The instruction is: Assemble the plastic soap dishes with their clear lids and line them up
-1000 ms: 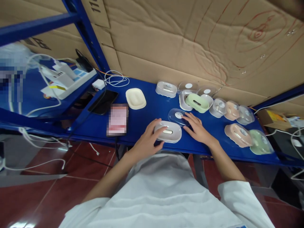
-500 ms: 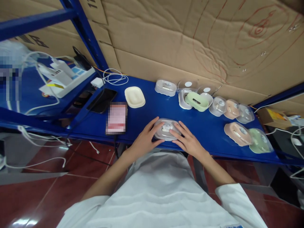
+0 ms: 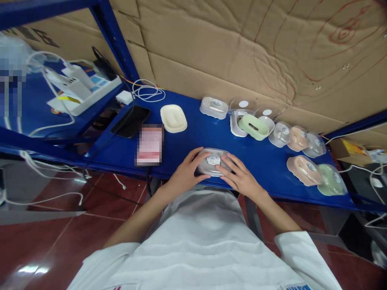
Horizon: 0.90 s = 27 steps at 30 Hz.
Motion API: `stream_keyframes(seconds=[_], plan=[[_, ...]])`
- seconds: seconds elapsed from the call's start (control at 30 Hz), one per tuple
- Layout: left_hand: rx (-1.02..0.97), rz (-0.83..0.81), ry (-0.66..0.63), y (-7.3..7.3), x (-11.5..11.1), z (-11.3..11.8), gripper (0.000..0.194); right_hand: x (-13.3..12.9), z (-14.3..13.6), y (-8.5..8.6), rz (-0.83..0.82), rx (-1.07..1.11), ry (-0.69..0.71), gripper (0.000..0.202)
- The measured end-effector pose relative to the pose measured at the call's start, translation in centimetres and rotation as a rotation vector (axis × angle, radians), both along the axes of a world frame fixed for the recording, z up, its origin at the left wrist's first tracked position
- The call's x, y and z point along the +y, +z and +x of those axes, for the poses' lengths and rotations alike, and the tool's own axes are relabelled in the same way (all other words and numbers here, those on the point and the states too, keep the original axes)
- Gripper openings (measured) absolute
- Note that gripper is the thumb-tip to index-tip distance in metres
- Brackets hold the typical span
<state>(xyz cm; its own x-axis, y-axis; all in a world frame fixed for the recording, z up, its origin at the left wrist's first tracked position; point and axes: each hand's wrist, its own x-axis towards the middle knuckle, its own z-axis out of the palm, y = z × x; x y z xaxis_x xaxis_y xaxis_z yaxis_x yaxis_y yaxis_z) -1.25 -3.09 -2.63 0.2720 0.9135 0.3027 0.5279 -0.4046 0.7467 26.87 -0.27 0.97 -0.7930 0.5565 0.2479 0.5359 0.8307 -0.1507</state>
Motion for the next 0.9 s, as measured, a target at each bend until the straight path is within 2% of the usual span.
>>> stream_keyframes(seconds=[0.1,0.23,0.4,0.53,0.57,0.63,0.73,0.8,0.9], plan=[[0.002,0.014,0.022,0.2,-0.2,0.3,0.081,0.1,0.3,-0.4,0.008,0.007,-0.014,0.049],[-0.013,0.126,0.118,0.7,-0.6,0.9,0.076,2.1,-1.2,0.3,0.081,0.023,-0.175,0.052],[-0.058,0.226,0.256,1.0,-0.7,1.3,0.061,8.3,-7.7,2.3,0.099,-0.068,-0.256,0.051],[-0.049,0.272,0.287,0.9,-0.6,1.3,0.055,12.9,-14.1,3.2,0.139,-0.092,-0.352,0.057],[-0.051,0.281,0.292,0.9,-0.6,1.2,0.055,13.6,-15.5,3.1,0.159,-0.081,-0.321,0.058],[-0.062,0.303,0.306,0.8,-0.6,1.2,0.054,14.4,-17.6,2.6,0.181,-0.080,-0.161,0.055],[-0.079,0.336,0.324,0.7,-0.5,1.2,0.053,14.6,-19.0,1.2,0.165,-0.136,0.067,0.046],[-0.079,0.347,0.326,0.7,-0.5,1.2,0.053,14.0,-18.6,0.5,0.188,-0.149,0.105,0.040],[-0.076,0.358,0.335,0.7,-0.5,1.1,0.053,12.1,-16.1,0.3,0.236,-0.124,0.144,0.029]])
